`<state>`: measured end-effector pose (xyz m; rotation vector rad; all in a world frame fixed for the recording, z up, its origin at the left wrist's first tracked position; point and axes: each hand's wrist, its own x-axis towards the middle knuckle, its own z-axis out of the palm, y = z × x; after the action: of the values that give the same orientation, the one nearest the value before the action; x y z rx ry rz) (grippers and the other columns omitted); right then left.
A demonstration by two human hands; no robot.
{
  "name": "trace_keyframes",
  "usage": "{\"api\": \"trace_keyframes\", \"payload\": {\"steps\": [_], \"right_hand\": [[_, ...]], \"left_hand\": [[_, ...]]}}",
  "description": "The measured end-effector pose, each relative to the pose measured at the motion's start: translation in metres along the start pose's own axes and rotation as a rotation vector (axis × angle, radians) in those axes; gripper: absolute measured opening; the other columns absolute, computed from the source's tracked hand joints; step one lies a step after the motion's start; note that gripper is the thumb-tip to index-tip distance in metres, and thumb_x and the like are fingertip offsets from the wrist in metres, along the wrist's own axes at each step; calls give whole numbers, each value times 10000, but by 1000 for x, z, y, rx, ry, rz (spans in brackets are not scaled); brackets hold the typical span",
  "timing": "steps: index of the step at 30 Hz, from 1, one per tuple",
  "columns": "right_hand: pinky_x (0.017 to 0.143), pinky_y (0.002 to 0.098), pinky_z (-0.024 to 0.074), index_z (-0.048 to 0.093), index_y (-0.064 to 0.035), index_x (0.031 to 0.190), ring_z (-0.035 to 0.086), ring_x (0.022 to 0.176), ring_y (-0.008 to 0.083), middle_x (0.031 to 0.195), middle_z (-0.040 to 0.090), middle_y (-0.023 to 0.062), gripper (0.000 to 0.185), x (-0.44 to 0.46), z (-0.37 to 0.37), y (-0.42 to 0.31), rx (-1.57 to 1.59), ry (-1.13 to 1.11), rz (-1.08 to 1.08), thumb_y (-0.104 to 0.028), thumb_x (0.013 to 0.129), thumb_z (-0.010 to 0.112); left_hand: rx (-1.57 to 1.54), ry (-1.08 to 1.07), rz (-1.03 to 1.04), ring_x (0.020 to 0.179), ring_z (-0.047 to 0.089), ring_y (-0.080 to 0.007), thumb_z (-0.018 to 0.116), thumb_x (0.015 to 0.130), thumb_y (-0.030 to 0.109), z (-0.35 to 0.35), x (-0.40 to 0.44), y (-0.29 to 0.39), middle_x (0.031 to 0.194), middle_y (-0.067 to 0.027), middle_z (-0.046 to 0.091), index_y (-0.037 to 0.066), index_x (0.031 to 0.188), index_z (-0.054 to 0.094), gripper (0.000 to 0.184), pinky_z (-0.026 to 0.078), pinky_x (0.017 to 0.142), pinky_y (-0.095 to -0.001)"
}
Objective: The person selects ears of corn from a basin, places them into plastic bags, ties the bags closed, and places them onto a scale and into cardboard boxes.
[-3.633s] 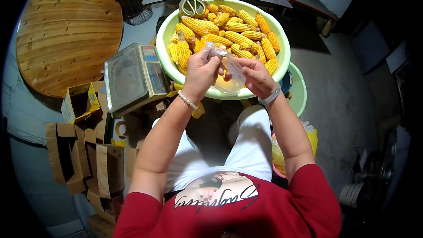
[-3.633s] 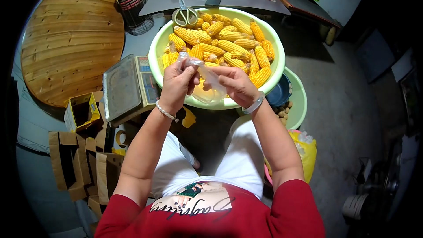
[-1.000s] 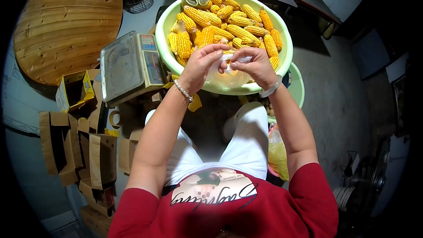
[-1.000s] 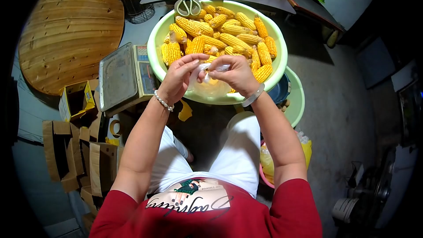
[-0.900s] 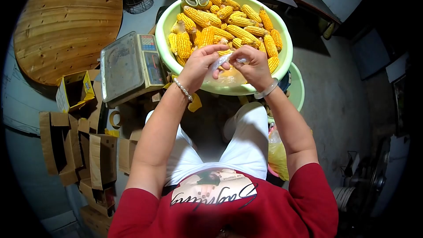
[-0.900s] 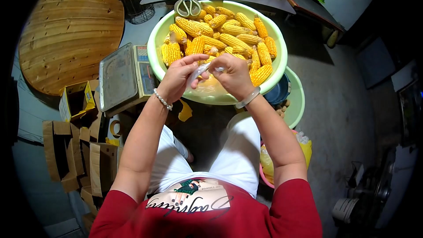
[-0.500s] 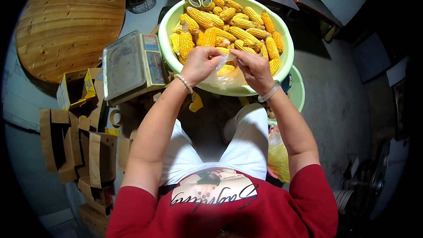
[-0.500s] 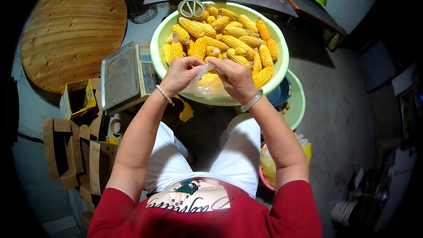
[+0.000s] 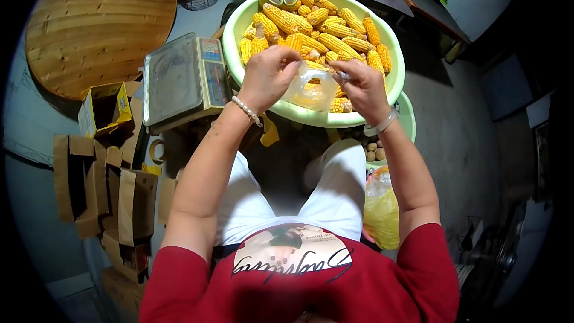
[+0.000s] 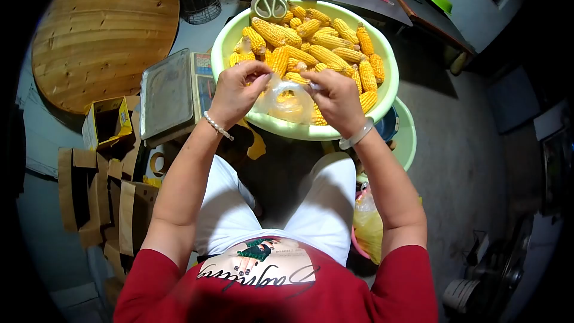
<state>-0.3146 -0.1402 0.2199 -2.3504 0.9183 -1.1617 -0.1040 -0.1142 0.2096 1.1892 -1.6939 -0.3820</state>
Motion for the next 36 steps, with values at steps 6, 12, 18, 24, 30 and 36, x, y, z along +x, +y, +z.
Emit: {"api": "trace_keyframes", "payload": {"steps": [6, 12, 18, 24, 30, 36], "right_hand": [[518, 236, 398, 623, 3, 926, 470, 585, 46, 644, 525, 24, 134, 16, 11, -9, 381, -198, 193, -42, 800, 619], [519, 254, 399, 587, 9, 807, 467, 553, 85, 595, 504, 61, 83, 16, 8, -14, 252, -198, 169, -73, 800, 599], [537, 207, 433, 602, 10, 981, 531, 590, 84, 740, 599, 38, 168, 8, 7, -11, 658, -186, 269, -99, 857, 571], [548, 184, 464, 564, 1, 1106, 565, 608, 78, 824, 623, 60, 259, -6, -5, 41, 683, -40, 503, -167, 916, 512], [796, 279, 493, 518, -19, 1209, 545, 976, 138, 1090, 573, 78, 475, -27, 5, 65, 420, -284, 368, -58, 758, 666], [827, 286, 480, 468, -32, 1264, 540, 986, 153, 1172, 530, 86, 536, -23, 19, 47, 642, -400, 454, -48, 766, 667]], "left_hand": [[-156, -49, 242, 770, 606, -153, 613, 747, -49, -4, 7, 33, 825, -89, 608, -13, 918, 624, 175, 499, 713, -253], [2, -191, 127, 830, 602, -217, 716, 702, 156, 7, -6, 12, 937, -118, 615, 30, 1023, 594, 366, 483, 734, -325], [-1, -376, 82, 688, 621, -249, 646, 784, 167, 25, 0, 2, 731, -138, 606, 76, 938, 615, 181, 472, 649, -347], [-11, -321, 49, 654, 612, -167, 561, 792, 132, 20, 19, -7, 702, -85, 625, 34, 868, 637, 146, 480, 639, -282], [-417, -266, 42, 673, 564, -123, 535, 831, 141, -6, 27, -3, 756, -67, 613, -9, 877, 619, 178, 463, 627, -242], [-500, -148, 6, 591, 549, -96, 610, 854, 209, -27, 23, 20, 667, -39, 597, -10, 793, 572, 231, 450, 562, -234]]}}
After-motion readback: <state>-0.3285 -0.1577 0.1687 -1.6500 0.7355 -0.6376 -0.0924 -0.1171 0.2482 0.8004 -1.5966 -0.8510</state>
